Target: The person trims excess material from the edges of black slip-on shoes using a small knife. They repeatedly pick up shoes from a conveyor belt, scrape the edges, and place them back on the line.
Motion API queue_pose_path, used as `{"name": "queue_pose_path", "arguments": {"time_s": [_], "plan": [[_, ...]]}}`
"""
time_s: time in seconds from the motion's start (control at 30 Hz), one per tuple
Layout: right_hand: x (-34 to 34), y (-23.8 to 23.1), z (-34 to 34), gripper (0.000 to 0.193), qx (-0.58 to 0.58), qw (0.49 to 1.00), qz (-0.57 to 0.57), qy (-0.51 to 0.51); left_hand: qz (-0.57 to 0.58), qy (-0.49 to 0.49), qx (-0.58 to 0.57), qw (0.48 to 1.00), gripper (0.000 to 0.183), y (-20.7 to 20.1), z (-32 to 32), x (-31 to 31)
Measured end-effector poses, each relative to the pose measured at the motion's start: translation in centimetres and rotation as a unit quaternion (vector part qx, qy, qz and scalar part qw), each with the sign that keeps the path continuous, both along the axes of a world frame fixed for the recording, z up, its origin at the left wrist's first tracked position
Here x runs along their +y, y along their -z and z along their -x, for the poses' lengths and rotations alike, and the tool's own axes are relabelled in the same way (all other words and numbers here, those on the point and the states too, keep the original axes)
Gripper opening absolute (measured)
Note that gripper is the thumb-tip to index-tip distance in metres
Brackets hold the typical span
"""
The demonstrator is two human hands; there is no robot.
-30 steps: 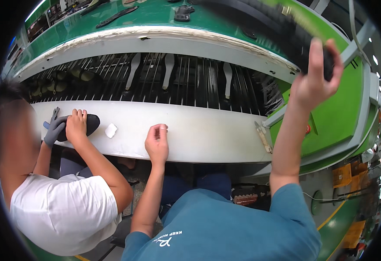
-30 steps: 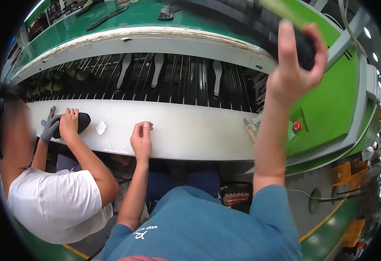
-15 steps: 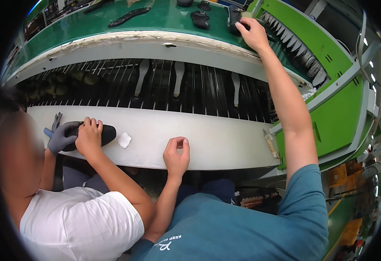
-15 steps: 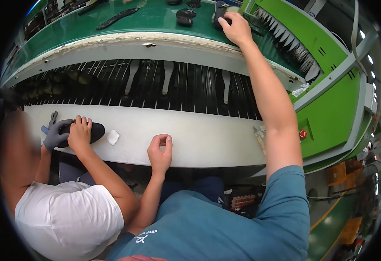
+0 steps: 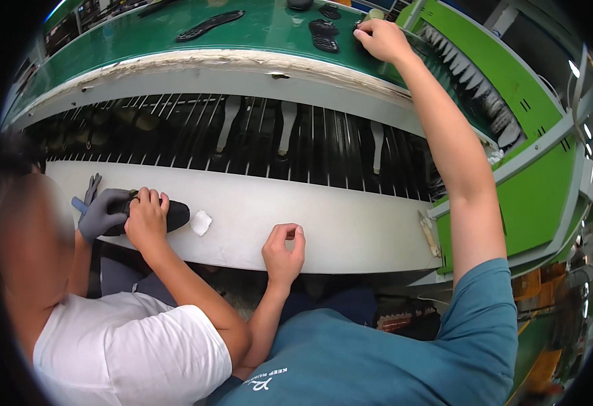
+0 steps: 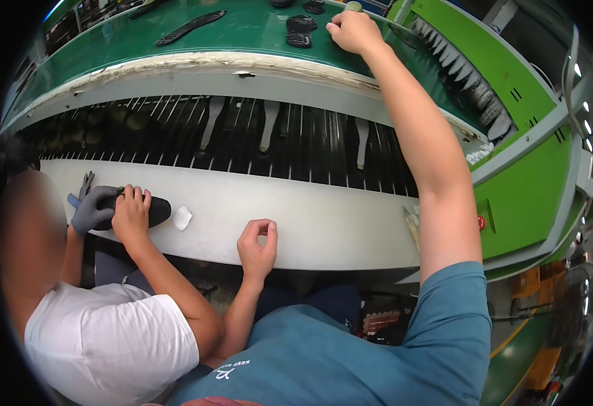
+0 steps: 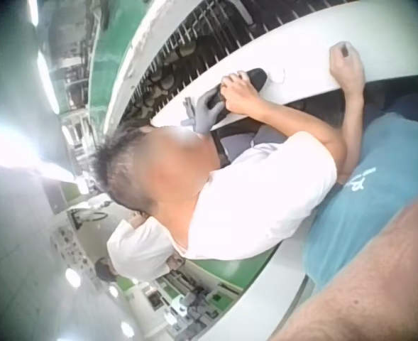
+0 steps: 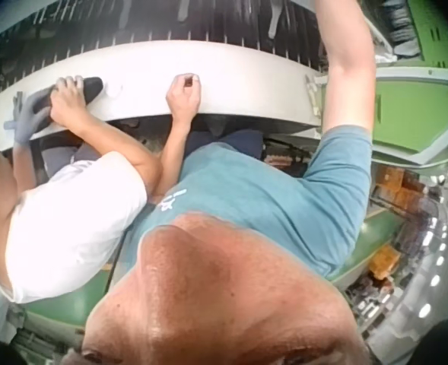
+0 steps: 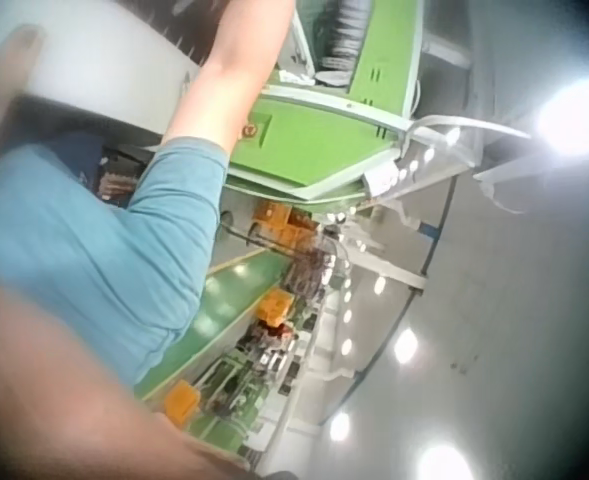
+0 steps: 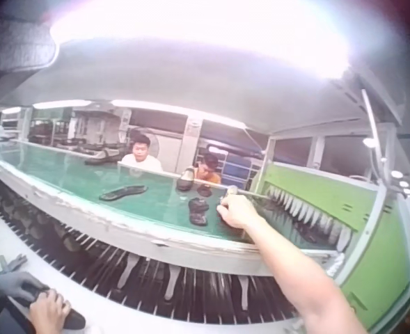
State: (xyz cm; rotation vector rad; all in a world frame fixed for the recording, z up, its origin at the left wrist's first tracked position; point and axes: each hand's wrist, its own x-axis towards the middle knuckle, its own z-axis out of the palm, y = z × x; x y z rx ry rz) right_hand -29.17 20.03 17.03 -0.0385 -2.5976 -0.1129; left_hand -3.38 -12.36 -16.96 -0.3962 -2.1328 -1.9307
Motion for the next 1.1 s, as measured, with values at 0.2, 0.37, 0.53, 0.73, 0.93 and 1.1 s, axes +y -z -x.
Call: {"name": "queue_pose_path", "arguments": {"time_s": [0.2, 0.37, 0.53, 0.73, 0.93, 1.1], "plan": [[-5.2, 0.3, 2.4, 0.065, -0.014, 0.988, -0.125, 0.092, 0.030, -0.023, 0.032, 0.999, 0.008, 0.1, -0.1, 0.5], [-8.6, 1.9, 6.5, 0.069, -0.127, 0.989, 0.049, 0.062, 0.036, -0.034, 0.041, 0.998, 0.007, -0.2, -0.2, 0.9], [-5.0, 0.4, 6.1, 0.056, -0.135, 0.986, 0.069, -0.066, 0.052, -0.037, 0.041, 0.997, 0.008, -0.4, -0.1, 1.8], [-7.4, 0.8, -10.9, 0.053, -0.091, 0.914, 0.241, -0.314, -0.140, 0.052, -0.138, 0.979, 0.047, -0.2, 0.7, 1.4], [-7.2, 12.0, -29.9, 0.063, -0.073, 0.840, 0.329, -0.425, -0.519, 0.176, -0.007, 0.836, 0.103, -13.4, 2.6, 6.9], [-6.5, 19.5, -35.7, 0.074, -0.036, 0.835, 0.430, -0.341, -0.502, 0.332, -0.047, 0.797, 0.093, -13.9, 2.7, 9.9]]}}
